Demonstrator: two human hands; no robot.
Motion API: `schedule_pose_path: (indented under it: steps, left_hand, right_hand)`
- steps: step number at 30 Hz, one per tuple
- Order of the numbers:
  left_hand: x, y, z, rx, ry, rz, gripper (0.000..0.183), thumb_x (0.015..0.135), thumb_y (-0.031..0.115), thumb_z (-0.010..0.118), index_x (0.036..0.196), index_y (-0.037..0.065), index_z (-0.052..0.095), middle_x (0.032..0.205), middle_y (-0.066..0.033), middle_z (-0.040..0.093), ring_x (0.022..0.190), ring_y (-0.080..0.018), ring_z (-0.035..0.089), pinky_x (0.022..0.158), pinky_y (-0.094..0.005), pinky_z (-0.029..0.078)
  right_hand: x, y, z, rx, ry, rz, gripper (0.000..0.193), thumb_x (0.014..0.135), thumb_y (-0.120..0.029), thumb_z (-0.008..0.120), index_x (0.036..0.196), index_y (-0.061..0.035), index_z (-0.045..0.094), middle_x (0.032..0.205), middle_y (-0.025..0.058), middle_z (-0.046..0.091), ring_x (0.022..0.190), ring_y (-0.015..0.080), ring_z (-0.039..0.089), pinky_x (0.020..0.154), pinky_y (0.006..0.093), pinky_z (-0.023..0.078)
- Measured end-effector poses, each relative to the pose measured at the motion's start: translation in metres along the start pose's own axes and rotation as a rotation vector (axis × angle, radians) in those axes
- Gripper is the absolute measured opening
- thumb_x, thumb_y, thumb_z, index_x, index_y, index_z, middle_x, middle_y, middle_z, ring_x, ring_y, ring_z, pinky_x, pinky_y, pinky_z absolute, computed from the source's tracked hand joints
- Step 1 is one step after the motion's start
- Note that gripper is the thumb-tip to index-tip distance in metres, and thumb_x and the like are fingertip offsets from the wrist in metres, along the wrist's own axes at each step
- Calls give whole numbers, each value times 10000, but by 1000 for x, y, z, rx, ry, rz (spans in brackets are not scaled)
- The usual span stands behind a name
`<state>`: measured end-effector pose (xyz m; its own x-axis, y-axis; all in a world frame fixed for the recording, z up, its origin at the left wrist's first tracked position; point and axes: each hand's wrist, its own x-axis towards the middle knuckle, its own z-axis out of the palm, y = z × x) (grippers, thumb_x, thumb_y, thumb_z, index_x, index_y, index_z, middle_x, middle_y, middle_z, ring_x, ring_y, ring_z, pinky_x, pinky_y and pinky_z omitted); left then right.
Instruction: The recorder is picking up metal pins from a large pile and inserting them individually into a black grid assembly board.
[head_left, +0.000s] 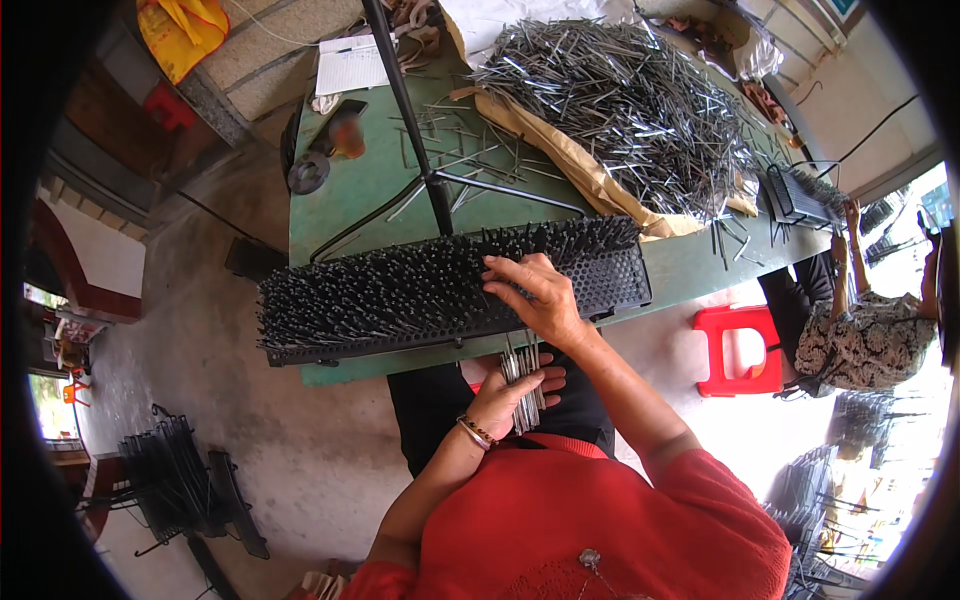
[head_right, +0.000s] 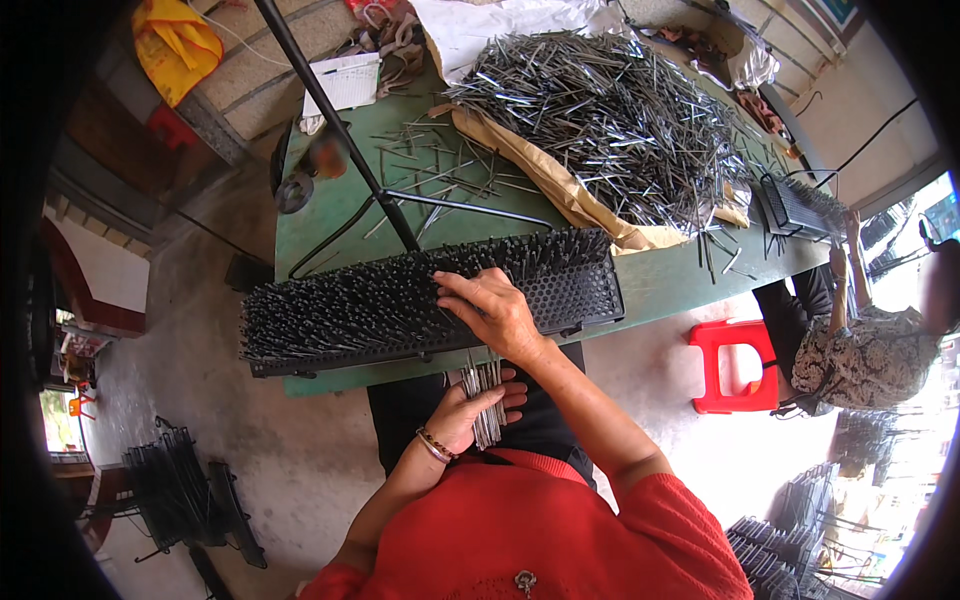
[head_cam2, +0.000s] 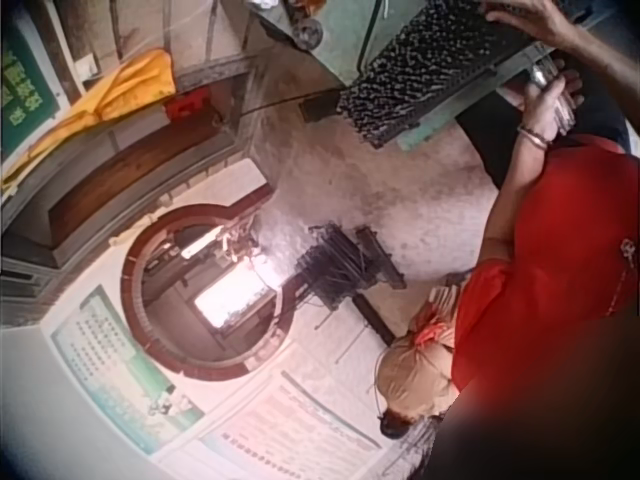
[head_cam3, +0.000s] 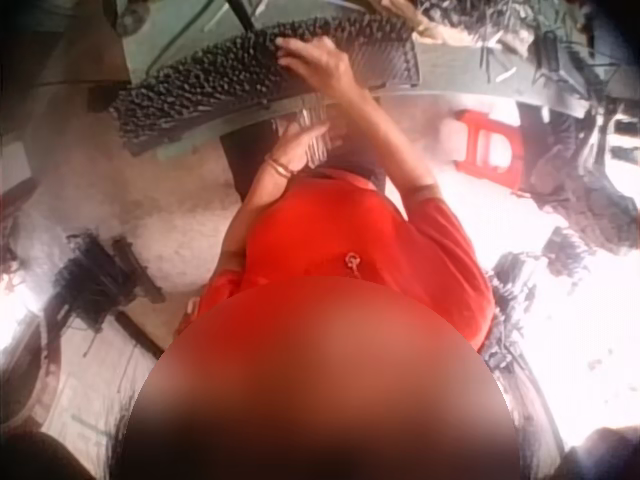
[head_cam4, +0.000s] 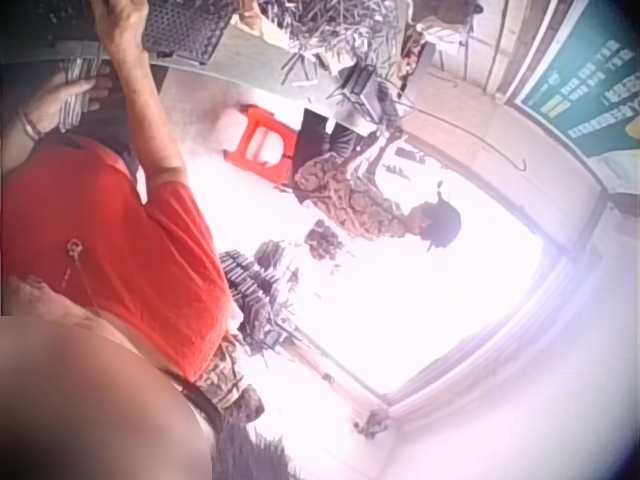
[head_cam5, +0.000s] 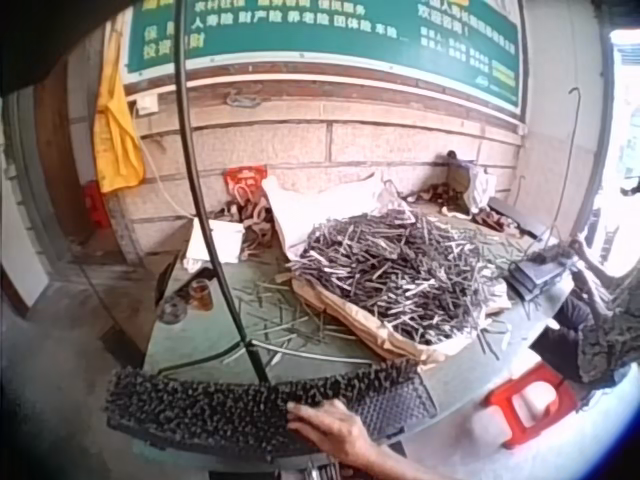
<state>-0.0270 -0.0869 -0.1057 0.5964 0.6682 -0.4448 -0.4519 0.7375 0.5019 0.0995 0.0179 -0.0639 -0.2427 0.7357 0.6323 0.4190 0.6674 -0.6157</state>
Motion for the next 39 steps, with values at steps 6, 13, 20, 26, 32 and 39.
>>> schedule_pose_path:
  steps: [6,13,20,26,32,39]
  left_hand:
    - [0,0,-1,-15,2,2,336,930,115,539,1244,4,493,1136,-177,603,1029,-269,618,831,-402,539]
    - [-1,0,-2,-7,-8,22,349,932,119,531,1256,-1,482,1147,-182,597,1039,-276,614,842,-410,533]
    - [-1,1,1,-9,-31,60,349,934,108,523,1262,-1,478,1161,-179,592,1055,-268,602,854,-409,529]
    - [-3,8,5,-49,-12,123,359,936,113,523,1271,-3,466,1170,-179,588,1065,-265,595,866,-412,524]
    - [-1,13,12,2,-20,162,336,938,91,525,1253,-3,461,1165,-194,584,1070,-300,594,858,-428,530]
    - [5,8,7,-53,-8,105,399,948,171,517,1288,-20,439,1224,-197,555,1123,-286,564,910,-441,498]
  right_hand:
    - [-4,0,2,-26,10,-7,353,747,-57,733,1088,-43,642,860,39,698,718,194,611,732,306,453]
    - [-3,0,4,-132,-59,-177,270,739,-75,728,1000,-42,667,1000,64,666,816,207,616,763,333,442]
    - [-4,-2,-4,-139,-92,-133,261,737,-55,719,993,-46,670,1076,89,634,867,233,608,782,347,443]
    - [-15,-19,-37,-50,-55,229,166,776,-109,704,914,-19,682,880,109,649,750,246,615,661,331,476]
    - [-33,-21,-47,265,-461,713,237,840,-205,701,873,26,661,655,26,599,634,59,525,553,249,434]
    - [-16,-11,-51,464,-164,825,175,875,-154,666,892,20,663,732,-9,619,675,44,538,599,209,446]
